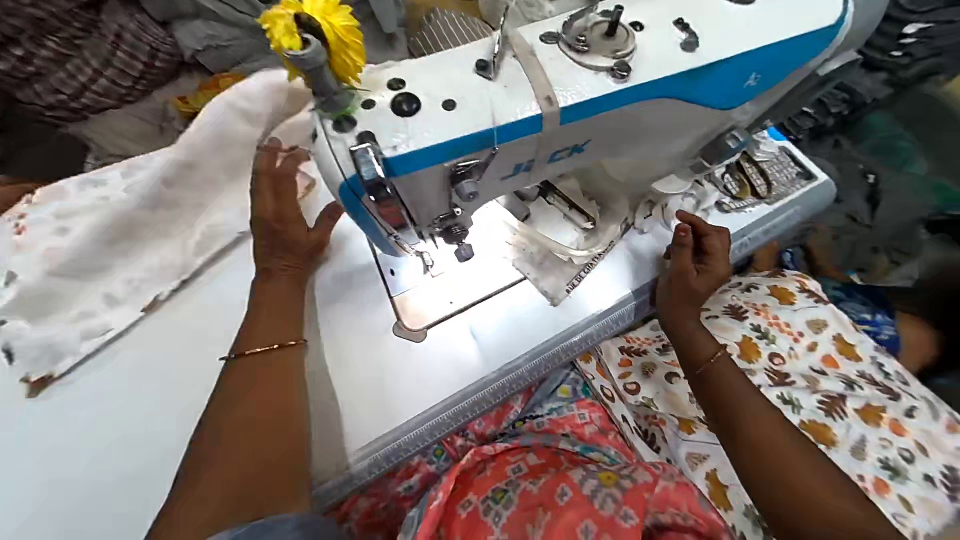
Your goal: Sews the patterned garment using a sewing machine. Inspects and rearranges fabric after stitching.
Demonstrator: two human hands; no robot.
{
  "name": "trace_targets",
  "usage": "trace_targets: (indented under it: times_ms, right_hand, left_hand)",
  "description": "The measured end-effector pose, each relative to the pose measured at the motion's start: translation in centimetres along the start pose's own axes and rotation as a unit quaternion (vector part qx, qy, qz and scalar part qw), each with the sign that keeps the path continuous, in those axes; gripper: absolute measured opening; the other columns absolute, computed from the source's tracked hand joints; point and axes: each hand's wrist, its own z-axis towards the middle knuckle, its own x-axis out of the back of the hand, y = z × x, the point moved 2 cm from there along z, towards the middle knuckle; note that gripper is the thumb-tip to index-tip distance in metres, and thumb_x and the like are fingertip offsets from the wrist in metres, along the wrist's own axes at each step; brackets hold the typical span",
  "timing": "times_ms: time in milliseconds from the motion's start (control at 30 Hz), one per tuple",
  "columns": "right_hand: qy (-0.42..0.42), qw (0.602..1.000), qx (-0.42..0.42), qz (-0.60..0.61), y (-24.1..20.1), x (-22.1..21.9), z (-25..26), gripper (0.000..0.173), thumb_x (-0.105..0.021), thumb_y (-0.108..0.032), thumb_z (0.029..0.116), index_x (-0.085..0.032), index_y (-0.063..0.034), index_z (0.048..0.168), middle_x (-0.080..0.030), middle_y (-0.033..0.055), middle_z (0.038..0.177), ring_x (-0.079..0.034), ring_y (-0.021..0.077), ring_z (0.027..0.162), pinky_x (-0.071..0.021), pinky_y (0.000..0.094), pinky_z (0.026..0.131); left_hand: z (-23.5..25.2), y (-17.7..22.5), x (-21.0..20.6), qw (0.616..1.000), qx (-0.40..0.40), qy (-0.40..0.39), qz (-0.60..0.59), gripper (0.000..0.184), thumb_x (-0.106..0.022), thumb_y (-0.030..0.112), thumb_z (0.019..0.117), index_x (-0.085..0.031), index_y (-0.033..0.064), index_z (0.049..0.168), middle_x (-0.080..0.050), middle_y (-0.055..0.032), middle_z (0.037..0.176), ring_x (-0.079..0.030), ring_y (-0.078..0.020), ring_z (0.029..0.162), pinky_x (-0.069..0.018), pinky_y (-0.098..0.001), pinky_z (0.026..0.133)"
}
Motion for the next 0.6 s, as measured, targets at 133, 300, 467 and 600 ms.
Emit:
trace_targets:
  times_ms: [133,300,467,600]
  right_hand:
    - [-0.054,0.987,-0.126,0.086,-1.0,2.4,-3.3,0.025,-0.046,-0.02,0.1095,-0.06,-0.0048,0.124,-0.06,-0.0086,0.089,-0.052,-0.0045,0.063,-0.0481,0.0147,0.059]
    - [-0.308,0.911,-0.275,0.01,-1.4,6.7,-12.9,0.027,-0.073,-0.014,0.0903,-0.069,0.0006,0.113,-0.067,0.0034,0.085,-0.06,0.0073,0.067,-0.0525,0.0254,0.061]
    - [-0.389,0.861,-0.328,-0.014,-1.1,7.8,-16.1,0.033,-0.084,-0.022,0.0799,-0.073,-0.0057,0.107,-0.07,-0.0005,0.087,-0.064,0.0047,0.072,-0.0546,0.021,0.066]
    - [-0.404,0.825,-0.395,0.018,-1.3,7.8,-15.2,0.02,-0.083,-0.011,0.083,-0.074,-0.0053,0.1,-0.073,0.0007,0.082,-0.069,0.007,0.071,-0.0581,0.0242,0.069]
  left_hand:
    - [-1.6,0.9,0.2,1.0,0.021,-0.017,0.016,0.068,-0.049,0.044,0.1035,-0.042,-0.007,0.148,-0.04,-0.0337,0.154,-0.033,-0.0501,0.148,-0.0244,-0.0577,0.122]
    - [-7.1,4.8,2.2,0.981,0.149,-0.1,-0.069,0.062,-0.041,0.042,0.1079,-0.044,-0.0076,0.146,-0.049,-0.0328,0.146,-0.048,-0.0465,0.137,-0.0378,-0.061,0.113]
    - [-12.2,7.1,2.6,0.982,0.138,-0.117,-0.061,0.065,-0.035,0.05,0.1069,-0.06,-0.0024,0.135,-0.053,-0.0246,0.148,-0.038,-0.0445,0.146,-0.0266,-0.06,0.121]
    - [-13.0,7.8,2.9,0.982,0.137,-0.115,-0.055,0.062,-0.037,0.05,0.1071,-0.064,0.0,0.132,-0.054,-0.0225,0.148,-0.038,-0.0438,0.147,-0.0267,-0.0602,0.121]
